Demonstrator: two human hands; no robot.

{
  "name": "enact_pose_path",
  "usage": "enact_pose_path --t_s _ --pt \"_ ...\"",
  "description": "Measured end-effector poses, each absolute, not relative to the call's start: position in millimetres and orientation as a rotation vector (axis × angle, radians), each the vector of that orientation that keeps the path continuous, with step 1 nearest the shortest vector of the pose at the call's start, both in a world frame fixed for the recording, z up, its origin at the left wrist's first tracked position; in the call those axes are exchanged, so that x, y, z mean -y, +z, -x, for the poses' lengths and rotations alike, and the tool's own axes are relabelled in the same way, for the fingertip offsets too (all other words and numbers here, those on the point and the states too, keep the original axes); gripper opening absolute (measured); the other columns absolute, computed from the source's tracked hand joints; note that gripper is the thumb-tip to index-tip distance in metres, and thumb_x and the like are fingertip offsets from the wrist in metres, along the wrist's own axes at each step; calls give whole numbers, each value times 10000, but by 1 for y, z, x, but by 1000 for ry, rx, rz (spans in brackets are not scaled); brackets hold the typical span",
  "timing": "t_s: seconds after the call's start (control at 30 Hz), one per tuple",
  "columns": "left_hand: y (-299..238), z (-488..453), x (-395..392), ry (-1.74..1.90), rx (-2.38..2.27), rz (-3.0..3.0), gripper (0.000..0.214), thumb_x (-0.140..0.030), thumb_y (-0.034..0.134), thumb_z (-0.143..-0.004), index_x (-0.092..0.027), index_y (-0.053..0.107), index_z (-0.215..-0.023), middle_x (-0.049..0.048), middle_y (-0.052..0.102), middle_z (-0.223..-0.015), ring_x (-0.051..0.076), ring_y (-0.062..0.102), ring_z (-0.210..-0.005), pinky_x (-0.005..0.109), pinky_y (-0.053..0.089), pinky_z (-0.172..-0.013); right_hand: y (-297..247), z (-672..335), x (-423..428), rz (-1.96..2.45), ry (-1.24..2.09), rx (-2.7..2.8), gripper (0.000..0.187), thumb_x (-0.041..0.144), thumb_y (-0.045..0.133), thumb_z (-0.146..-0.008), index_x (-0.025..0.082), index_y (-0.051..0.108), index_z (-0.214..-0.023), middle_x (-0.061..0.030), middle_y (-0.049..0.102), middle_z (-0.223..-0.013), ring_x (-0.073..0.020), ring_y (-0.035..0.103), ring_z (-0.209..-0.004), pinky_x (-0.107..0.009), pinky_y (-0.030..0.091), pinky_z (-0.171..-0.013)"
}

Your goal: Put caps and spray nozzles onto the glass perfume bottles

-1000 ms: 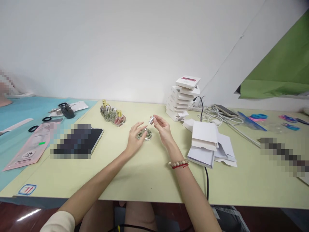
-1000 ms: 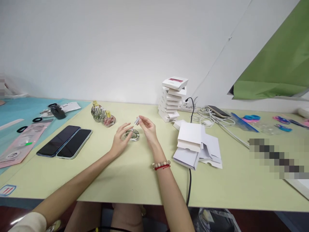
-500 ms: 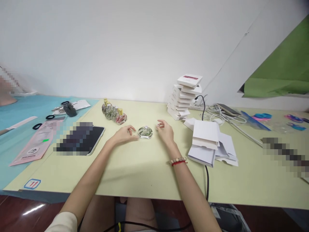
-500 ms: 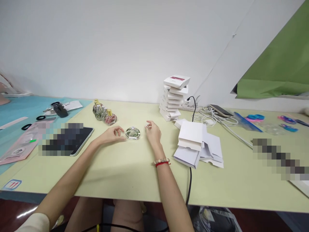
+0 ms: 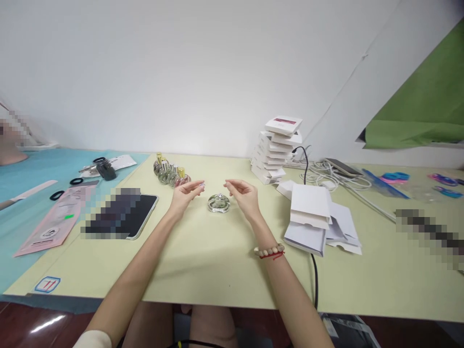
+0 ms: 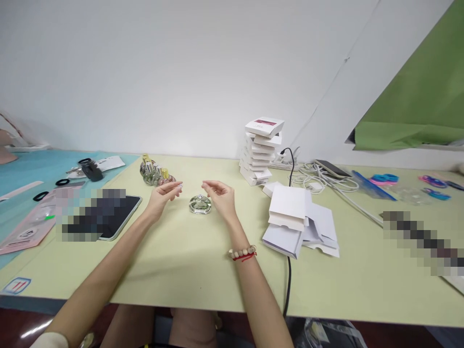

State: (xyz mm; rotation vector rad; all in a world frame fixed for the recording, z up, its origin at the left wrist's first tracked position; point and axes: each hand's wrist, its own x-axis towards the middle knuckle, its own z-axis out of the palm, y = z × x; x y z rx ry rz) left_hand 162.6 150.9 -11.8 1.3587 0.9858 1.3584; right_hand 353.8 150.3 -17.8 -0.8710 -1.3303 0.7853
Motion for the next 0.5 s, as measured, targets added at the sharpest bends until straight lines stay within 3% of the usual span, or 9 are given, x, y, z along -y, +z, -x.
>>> enact_pose_path --t_s 0.27,0.37,0.5 --pt "-13 -185 -135 1183 -760 -1102 314 -410 675 -654 -130 614 -783 -4 437 -649 42 363 -589 170 254 -503 -7 -339 -134 772 752 1609 301 341 699 -658 227 674 -935 -55 583 -1002 -63 496 -578 -196 358 -432" --pt "-14 -188 -131 1102 -734 -1104 347 -464 626 -692 -129 563 -758 -19 362 -608 43 314 -561 176 242 -505 -5 -337 -132 775 705 1656 234 348 677 -681 240 689 -889 -48 594 -980 -75 516 -617 -199 375 -455" --pt "-15 -188 -130 1048 -744 -1138 384 -509 547 -743 -127 519 -740 -5 370 -633 57 321 -575 187 242 -512 -4 -334 -130 767 728 1626 197 357 654 -708 239 697 -861 -48 622 -890 -111 543 -675 -215 385 -480"
